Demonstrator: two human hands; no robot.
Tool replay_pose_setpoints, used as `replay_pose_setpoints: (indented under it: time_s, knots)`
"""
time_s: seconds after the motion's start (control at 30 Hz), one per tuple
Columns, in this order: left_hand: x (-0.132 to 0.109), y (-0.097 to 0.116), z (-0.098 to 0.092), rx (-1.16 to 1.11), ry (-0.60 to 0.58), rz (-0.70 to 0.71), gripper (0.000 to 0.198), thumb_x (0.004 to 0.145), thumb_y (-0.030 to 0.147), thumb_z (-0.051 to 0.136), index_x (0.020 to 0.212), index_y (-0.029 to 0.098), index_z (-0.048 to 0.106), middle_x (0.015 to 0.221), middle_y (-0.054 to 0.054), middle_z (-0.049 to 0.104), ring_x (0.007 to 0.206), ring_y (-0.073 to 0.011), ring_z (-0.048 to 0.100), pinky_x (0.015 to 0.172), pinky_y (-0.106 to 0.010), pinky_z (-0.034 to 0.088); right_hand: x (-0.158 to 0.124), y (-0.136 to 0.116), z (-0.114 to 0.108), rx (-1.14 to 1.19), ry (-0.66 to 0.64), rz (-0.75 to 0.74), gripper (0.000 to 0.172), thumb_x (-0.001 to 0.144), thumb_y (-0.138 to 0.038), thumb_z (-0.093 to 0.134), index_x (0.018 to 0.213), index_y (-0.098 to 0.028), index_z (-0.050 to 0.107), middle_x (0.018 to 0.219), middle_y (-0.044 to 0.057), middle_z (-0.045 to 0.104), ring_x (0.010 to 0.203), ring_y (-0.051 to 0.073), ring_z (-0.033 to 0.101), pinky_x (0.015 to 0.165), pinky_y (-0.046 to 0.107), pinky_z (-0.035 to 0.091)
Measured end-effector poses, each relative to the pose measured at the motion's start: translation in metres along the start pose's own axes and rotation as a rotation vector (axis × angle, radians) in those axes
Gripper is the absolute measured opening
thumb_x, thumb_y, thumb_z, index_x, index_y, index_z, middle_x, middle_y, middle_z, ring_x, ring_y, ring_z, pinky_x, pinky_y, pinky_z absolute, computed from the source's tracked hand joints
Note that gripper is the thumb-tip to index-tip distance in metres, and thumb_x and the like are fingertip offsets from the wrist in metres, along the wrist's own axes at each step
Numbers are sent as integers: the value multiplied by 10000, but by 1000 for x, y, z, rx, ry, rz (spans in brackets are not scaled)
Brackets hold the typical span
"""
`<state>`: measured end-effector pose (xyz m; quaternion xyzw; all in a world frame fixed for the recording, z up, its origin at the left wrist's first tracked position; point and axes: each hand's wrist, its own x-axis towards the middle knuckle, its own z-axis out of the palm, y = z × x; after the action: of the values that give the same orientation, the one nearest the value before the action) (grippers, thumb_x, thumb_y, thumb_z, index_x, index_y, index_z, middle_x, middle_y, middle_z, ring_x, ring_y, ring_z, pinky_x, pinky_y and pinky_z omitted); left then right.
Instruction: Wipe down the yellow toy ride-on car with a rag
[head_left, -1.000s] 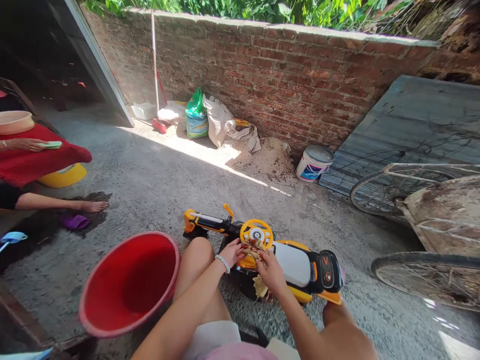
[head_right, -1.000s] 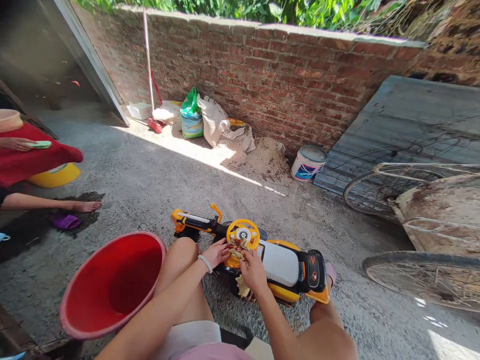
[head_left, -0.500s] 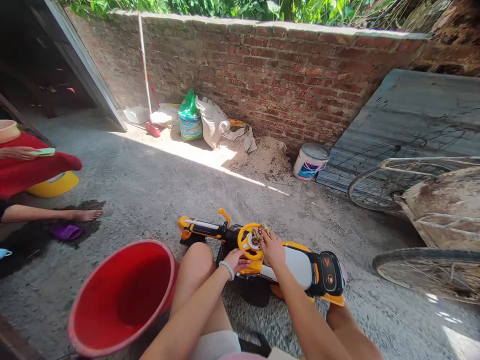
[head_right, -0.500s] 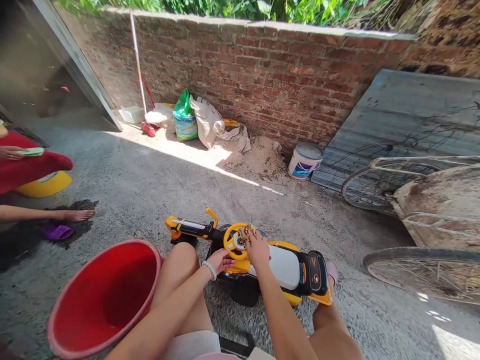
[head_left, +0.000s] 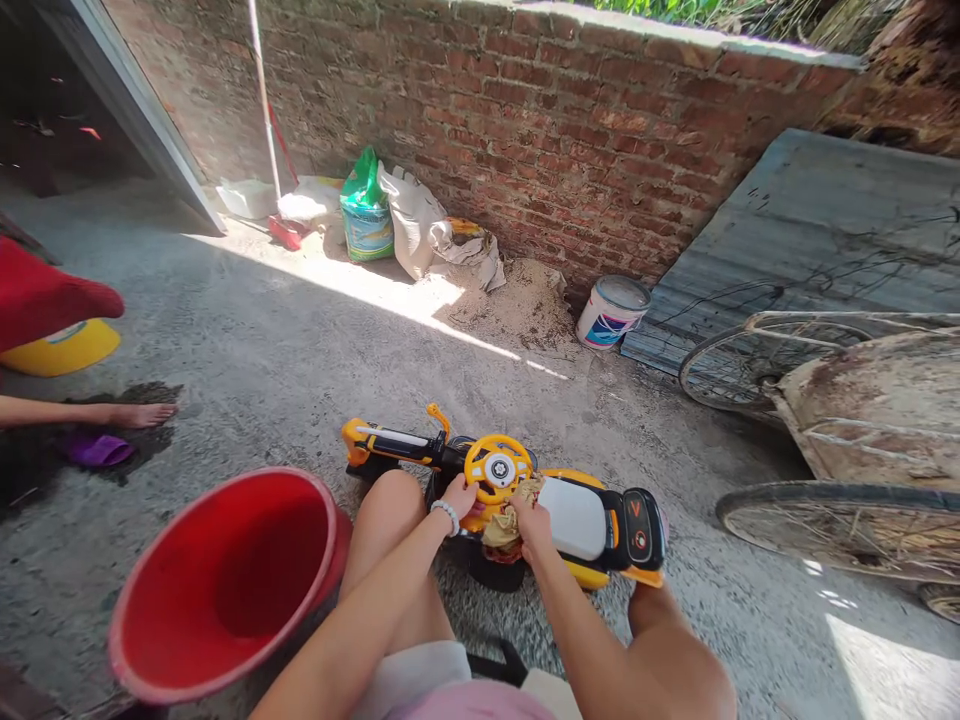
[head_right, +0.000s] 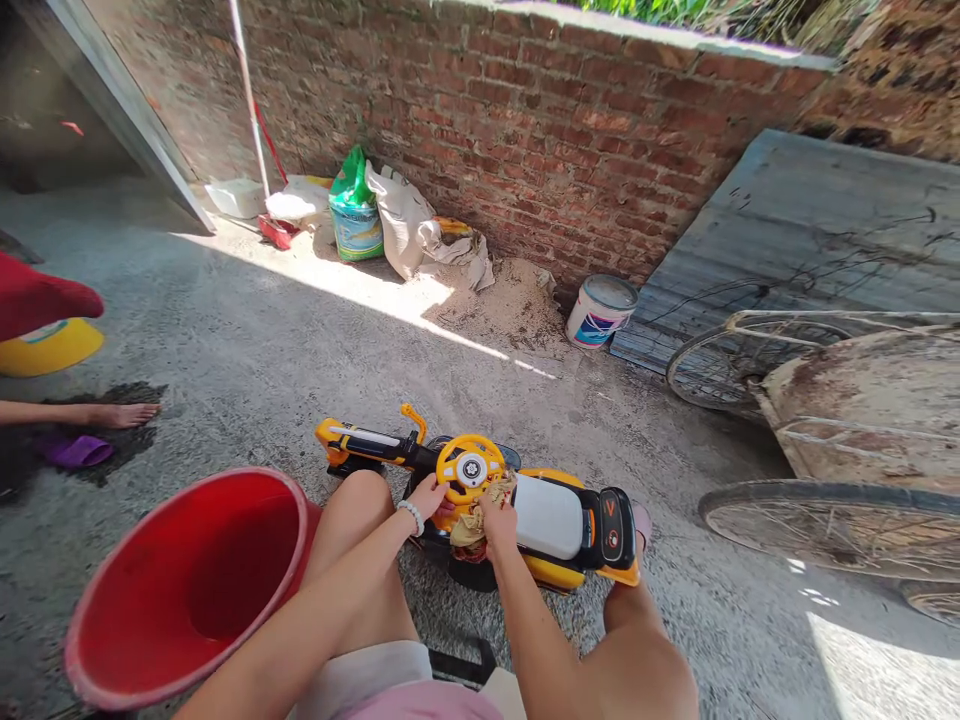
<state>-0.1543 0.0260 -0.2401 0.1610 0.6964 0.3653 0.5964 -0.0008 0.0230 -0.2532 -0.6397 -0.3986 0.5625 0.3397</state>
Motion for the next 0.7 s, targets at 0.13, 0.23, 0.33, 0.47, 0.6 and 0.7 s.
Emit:
replay_pose_setpoints:
  time_s: [0.13,0.23,0.33,0.47,0.6,0.7]
  knots:
    - [2,-8,-2,25,25,61,103,969,247,669,1006,171,611,784,-26,713,585,-132,667,652,-268,570,-38,14,34,324,-124,206,321,687,-396,756,936,-203,694,848,72,798,842,267,765,733,354,616]
    - [6,-11,-3,33,35,89,91,967,245,674,973,172,621,782,-23,706,659,-148,701,688,-265,575,-34,7,21,434,-77,271,345,699,-402,769,969,-201,689,852,65,798,905,273,774,751,356,628]
    - [12,-9,-5,14,17,87,102,946,251,703,966,172,641,814,-30,721,746,-168,731,738,-276,588,-10,-7,-14,415,-5,266,328,745,-431,745,982,-215,677,845,50,794,884,264,782,747,359,636]
    - [14,-3,-11,87,25,71,125,886,281,755,922,179,692,834,-47,747,902,-223,736,811,-319,593,16,-28,-32,422,2,202,331,788,-418,719,1053,-228,659,929,42,805,849,228,782,739,344,637]
    - [12,-1,-19,150,57,81,93,844,253,759,834,172,713,842,-65,754,982,-265,709,863,-352,570,19,-36,-10,500,50,272,320,734,-330,763,1015,-205,677,891,52,808,827,238,780,712,327,637]
    - [10,4,-23,169,53,102,73,820,221,751,790,166,715,847,-63,761,974,-262,706,908,-354,548,13,-32,6,548,132,321,317,712,-310,773,993,-196,682,856,38,803,842,238,782,703,314,640]
